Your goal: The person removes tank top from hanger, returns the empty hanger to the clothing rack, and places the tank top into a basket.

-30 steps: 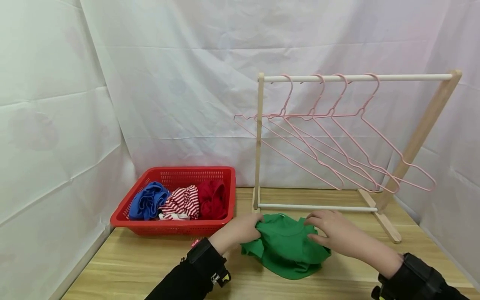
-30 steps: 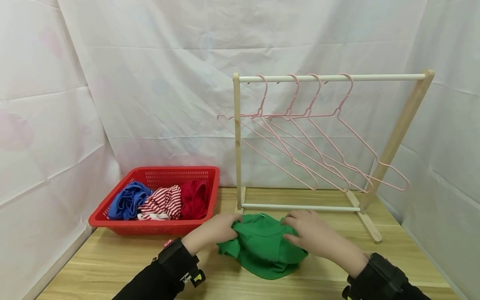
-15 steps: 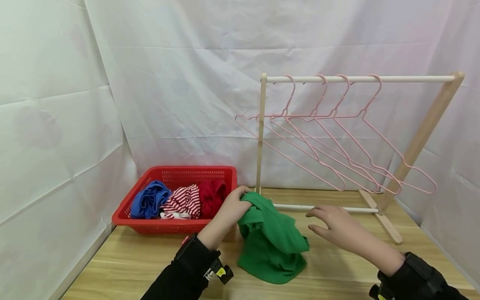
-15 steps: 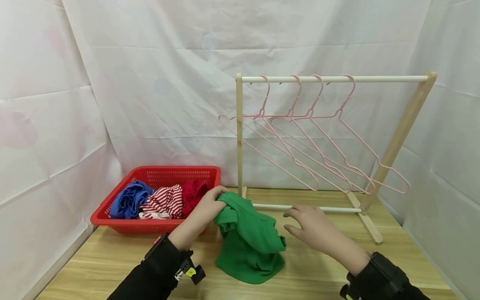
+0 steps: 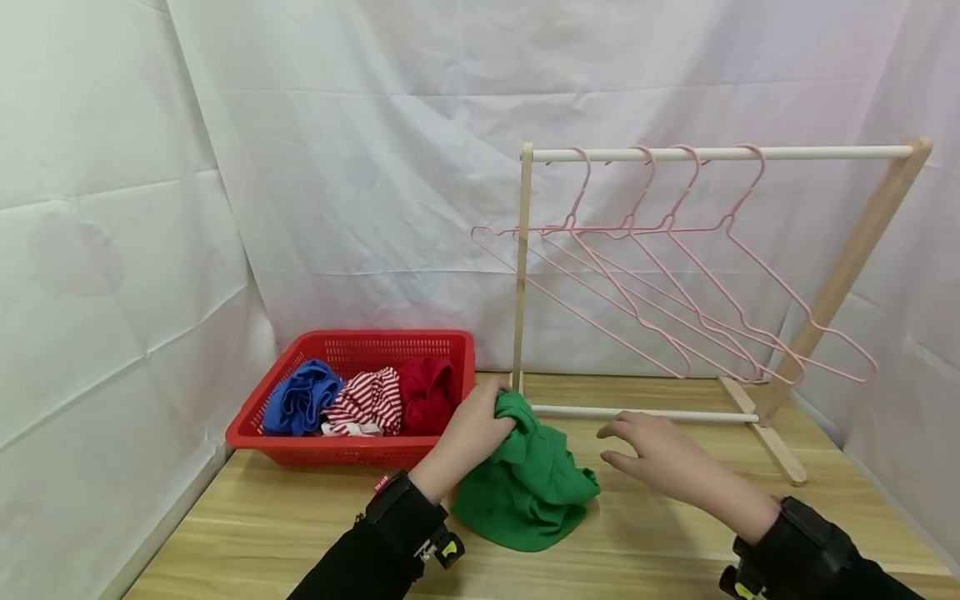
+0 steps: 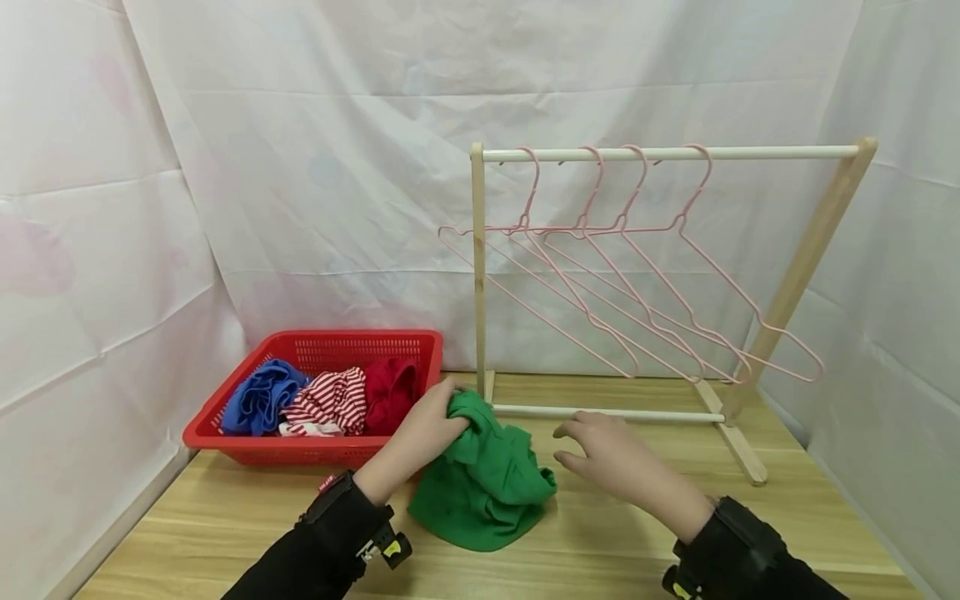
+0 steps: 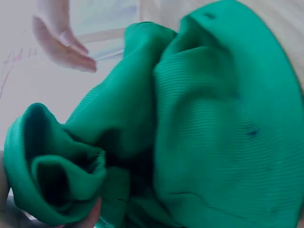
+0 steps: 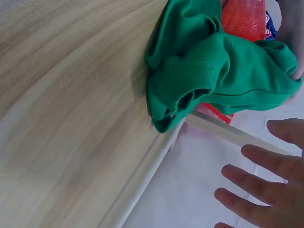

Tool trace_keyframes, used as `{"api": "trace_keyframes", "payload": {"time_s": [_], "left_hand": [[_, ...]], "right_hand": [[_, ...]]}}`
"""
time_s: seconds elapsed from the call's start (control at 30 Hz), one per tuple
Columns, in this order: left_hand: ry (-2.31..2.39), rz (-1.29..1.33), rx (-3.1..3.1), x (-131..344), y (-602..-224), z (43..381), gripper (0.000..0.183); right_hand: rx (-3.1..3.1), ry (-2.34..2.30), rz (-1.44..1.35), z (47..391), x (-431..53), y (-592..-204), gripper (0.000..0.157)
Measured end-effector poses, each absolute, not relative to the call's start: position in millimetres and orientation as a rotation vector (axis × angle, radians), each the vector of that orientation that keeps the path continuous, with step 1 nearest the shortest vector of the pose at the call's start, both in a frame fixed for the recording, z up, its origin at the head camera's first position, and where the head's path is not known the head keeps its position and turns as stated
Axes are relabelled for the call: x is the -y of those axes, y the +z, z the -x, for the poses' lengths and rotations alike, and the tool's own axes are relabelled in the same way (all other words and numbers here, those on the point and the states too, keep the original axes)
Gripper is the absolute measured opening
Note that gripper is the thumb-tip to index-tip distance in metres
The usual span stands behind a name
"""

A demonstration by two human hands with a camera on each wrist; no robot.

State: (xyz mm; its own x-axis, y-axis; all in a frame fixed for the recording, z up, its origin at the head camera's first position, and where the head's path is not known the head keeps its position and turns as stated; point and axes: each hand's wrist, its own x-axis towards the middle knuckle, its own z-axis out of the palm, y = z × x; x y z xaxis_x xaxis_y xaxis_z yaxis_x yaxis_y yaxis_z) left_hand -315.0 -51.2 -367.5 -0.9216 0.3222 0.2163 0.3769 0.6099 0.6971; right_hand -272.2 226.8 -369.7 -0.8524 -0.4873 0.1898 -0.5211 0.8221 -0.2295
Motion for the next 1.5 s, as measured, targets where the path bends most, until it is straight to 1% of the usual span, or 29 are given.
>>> {"api": "trace_keyframes", "payload": {"time_s": [0.13, 0.2, 0.33, 0.4, 0.47, 0.63, 0.73, 0.83, 0.93, 1.03, 1.13, 1.2, 1.37, 1.43, 1.5], "left_hand": [[-0.992, 0.678, 2.860, 44.0, -376.5, 314.1, 0.054], [-0.848, 0.740, 2.892, 40.8, -380.5, 311.8, 0.055], [-0.598, 0.866, 2.905, 36.6, -386.6, 306.9, 0.049], [-0.478, 0.916, 2.918, 35.3, -389.4, 305.7, 0.050], [-0.361, 0.958, 2.932, 34.6, -392.0, 305.4, 0.057], [-0.140, 1.043, 2.954, 34.2, -399.9, 306.3, 0.092], [-0.047, 1.062, 2.970, 33.8, -404.4, 307.3, 0.108], [0.041, 1.070, 2.990, 33.0, -407.6, 308.1, 0.118], [0.136, 1.078, 2.982, 31.7, -411.4, 309.8, 0.120], [0.200, 1.073, 2.965, 29.9, -416.0, 311.9, 0.116], [0.224, 1.068, 2.957, 28.1, -419.7, 313.6, 0.107], [0.231, 1.073, 2.938, 27.3, -420.8, 314.2, 0.097], [0.171, 1.080, 2.817, 27.3, -420.4, 314.0, 0.060], [0.105, 1.065, 2.788, 28.0, -420.5, 314.1, 0.052], [0.031, 1.034, 2.790, 28.9, -420.8, 314.5, 0.049]], "right_hand": [[2.884, 0.427, -0.816, 273.5, -224.2, -373.1, 0.025], [2.879, 0.430, -0.818, 274.1, -223.2, -374.5, 0.024], [2.884, 0.445, -0.810, 275.0, -221.7, -375.8, 0.023], [2.890, 0.453, -0.806, 275.1, -220.9, -376.1, 0.024], [2.895, 0.459, -0.802, 275.3, -220.2, -376.4, 0.025], [2.897, 0.467, -0.807, 276.5, -218.5, -378.0, 0.031], [2.901, 0.481, -0.808, 278.0, -217.4, -380.3, 0.034], [2.898, 0.488, -0.797, 279.1, -216.2, -382.9, 0.035], [2.895, 0.490, -0.804, 278.7, -215.6, -384.8, 0.034], [2.919, 0.504, -0.798, 277.3, -215.3, -386.1, 0.034], [2.958, 0.515, -0.770, 275.9, -214.9, -387.2, 0.034], [2.976, 0.514, -0.744, 275.7, -214.8, -388.2, 0.033], [2.990, 0.495, -0.732, 275.0, -215.9, -390.3, 0.033], [2.991, 0.497, -0.730, 275.0, -216.1, -390.6, 0.033], [2.987, 0.505, -0.727, 275.7, -216.1, -390.4, 0.032]]}}
